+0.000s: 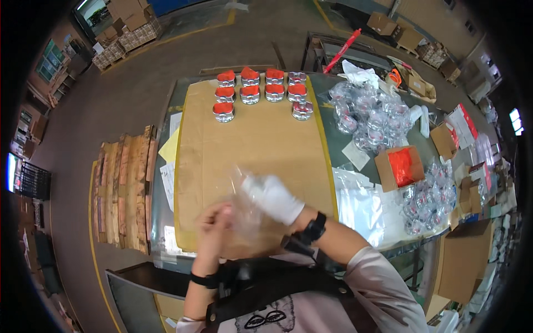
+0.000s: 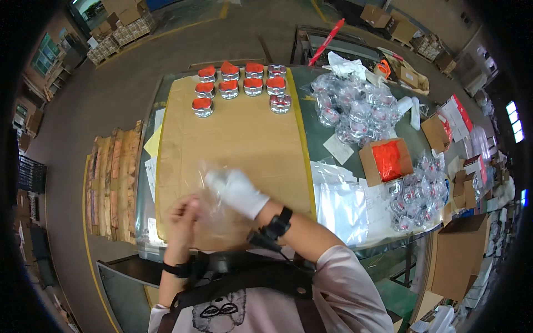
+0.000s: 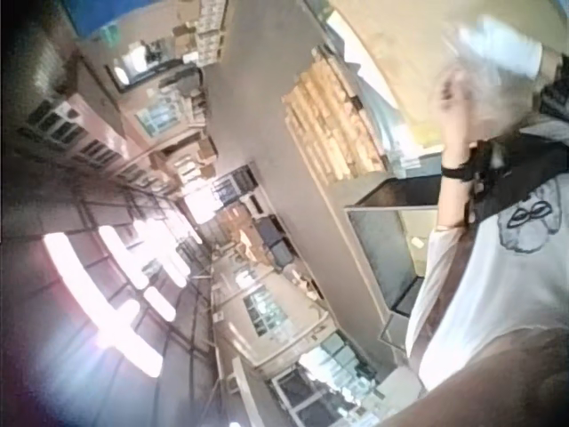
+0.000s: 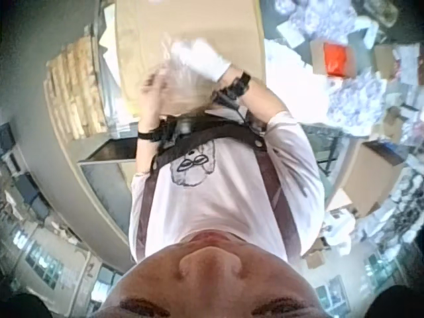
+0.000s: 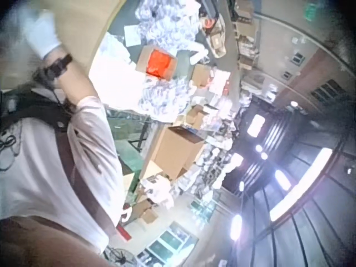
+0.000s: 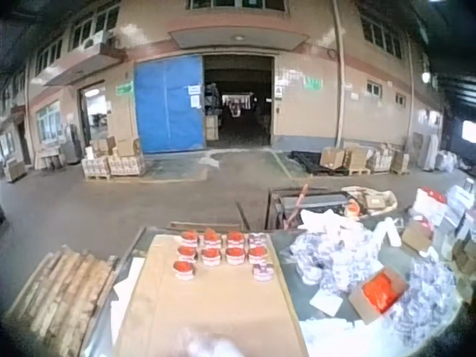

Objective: The person places small metal containers with red lids into clear plastic bags one by one. The person picks up a container, inserts it into a bag, and sets the bag aside on the table. The process is repeated for multiple containers arranged on a cardboard sheet.

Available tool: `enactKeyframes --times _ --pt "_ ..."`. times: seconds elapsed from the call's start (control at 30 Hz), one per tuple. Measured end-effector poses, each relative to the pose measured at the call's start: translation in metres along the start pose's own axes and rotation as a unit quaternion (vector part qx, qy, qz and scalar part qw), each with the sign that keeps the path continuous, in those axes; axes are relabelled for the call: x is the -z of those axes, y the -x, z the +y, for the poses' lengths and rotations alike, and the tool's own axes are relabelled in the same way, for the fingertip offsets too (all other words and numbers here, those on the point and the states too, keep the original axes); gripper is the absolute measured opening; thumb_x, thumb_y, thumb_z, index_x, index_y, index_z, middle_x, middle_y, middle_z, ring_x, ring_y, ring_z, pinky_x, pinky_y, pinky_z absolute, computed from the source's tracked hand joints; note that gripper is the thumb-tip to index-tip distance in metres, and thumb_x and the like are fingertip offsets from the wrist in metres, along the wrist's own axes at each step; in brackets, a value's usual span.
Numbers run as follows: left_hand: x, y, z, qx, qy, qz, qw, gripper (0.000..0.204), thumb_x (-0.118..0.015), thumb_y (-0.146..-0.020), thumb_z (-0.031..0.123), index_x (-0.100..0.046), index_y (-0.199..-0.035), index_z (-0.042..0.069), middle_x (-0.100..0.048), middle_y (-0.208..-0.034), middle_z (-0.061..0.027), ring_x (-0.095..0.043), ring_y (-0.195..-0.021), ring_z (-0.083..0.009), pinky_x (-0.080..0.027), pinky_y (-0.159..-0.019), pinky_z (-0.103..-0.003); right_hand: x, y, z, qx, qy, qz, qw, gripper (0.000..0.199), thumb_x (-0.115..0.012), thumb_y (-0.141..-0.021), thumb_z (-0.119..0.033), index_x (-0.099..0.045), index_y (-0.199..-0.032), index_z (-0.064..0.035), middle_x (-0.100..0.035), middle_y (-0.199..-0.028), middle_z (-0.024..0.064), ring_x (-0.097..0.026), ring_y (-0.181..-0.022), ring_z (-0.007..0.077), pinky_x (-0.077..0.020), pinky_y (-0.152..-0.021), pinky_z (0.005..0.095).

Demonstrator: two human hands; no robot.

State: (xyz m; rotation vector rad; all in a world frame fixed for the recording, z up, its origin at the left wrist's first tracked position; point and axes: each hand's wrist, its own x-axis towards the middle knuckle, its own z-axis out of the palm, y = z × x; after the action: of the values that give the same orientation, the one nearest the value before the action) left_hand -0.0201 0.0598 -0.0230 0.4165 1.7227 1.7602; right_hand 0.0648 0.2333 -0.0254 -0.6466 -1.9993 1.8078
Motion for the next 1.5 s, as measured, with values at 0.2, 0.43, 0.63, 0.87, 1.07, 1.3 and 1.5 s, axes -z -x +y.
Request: enactKeyframes --times 0.2,0.43,0.63,0.87,1.07,1.3,1.5 --pt "0.108 -0.023 0.056 -0.132 -0.059 0.169 0.975 0.011 -0.057 -0.097 0.012 -0.061 -0.105 0.005 -0.056 -0.083 0.0033 -0.049 -0.069 -0.0048 -0.043 -0.065 -0.02 0.139 -0.157 0.067 -0.006 0.611 0.257 0.749 0.026 -0.052 -0.093 -0.026 -0.065 -0.088 -0.0051 -0.068 -0.087 0.0179 -0.068 -0.077 0.0357 -0.0551 -0.067 0.0452" --pt "0.07 -0.073 0.032 -0.136 -0.436 0.008 0.889 0.017 -0.06 -0.087 0.001 -0.058 -0.104 0.0 -0.064 -0.08 -0.017 -0.063 -0.069 -0.0232 -0.05 -0.062 -0.035 0.172 -0.167 0.079 -0.037 0.657 0.083 0.748 0.023 -0.051 -0.091 -0.018 -0.069 -0.096 -0.005 -0.07 -0.095 0.0183 -0.07 -0.082 0.0321 -0.0562 -0.069 0.0448" --pt "0.001 -0.076 -0.1 -0.153 -0.318 -0.168 0.921 0.022 -0.062 -0.091 0.019 -0.067 -0.104 0.003 -0.066 -0.082 -0.0203 -0.064 -0.068 -0.0283 -0.05 -0.062 -0.036 0.053 -0.046 -0.009 -0.173 -0.096 0.088 0.976 0.025 -0.055 -0.096 -0.018 -0.064 -0.112 -0.0006 -0.067 -0.088 -0.0016 -0.055 -0.066 0.0079 -0.0486 -0.06 0.0252" --pt "-0.005 -0.054 -0.075 0.02 -0.043 0.019 0.999 0.031 -0.055 -0.099 0.026 -0.067 -0.102 -0.003 -0.068 -0.081 -0.0184 -0.063 -0.066 -0.0189 -0.051 -0.063 -0.035 -0.055 0.037 0.055 0.109 0.487 0.099 0.861 0.022 -0.064 -0.086 -0.017 -0.057 -0.102 -0.0042 -0.062 -0.08 0.0149 -0.064 -0.064 0.0299 -0.0517 -0.054 0.0412" --pt "-0.004 0.005 -0.01 -0.238 -0.287 -0.068 0.925 0.024 -0.06 -0.094 0.013 -0.067 -0.113 0.001 -0.068 -0.094 -0.023 -0.068 -0.078 -0.0363 -0.053 -0.067 -0.036 -0.072 0.023 0.065 -0.014 0.224 -0.053 0.973 0.031 -0.061 -0.091 -0.026 -0.056 -0.111 -0.0029 -0.062 -0.079 0.0123 -0.062 -0.068 0.0245 -0.0522 -0.06 0.0387" --pt "0.006 0.026 -0.028 -0.026 -0.053 0.002 0.998 0.03 -0.052 -0.101 0.024 -0.065 -0.119 0.005 -0.066 -0.076 -0.0055 -0.058 -0.059 -0.015 -0.048 -0.056 -0.03 -0.056 0.028 0.025 -0.128 -0.147 -0.059 0.979 0.032 -0.057 -0.095 -0.026 -0.059 -0.118 -0.0047 -0.065 -0.087 0.0129 -0.061 -0.07 0.0321 -0.0519 -0.074 0.0373" --pt "0.037 0.002 -0.018 0.02 0.08 -0.102 0.991 0.027 -0.053 -0.1 0.025 -0.065 -0.104 0.001 -0.061 -0.088 -0.0099 -0.061 -0.078 -0.0208 -0.049 -0.064 -0.037 -0.046 0.069 -0.044 0.176 0.49 0.073 0.851 0.043 -0.068 -0.087 -0.027 -0.056 -0.12 -0.0026 -0.066 -0.086 0.016 -0.063 -0.073 0.0317 -0.0528 -0.075 0.0372"
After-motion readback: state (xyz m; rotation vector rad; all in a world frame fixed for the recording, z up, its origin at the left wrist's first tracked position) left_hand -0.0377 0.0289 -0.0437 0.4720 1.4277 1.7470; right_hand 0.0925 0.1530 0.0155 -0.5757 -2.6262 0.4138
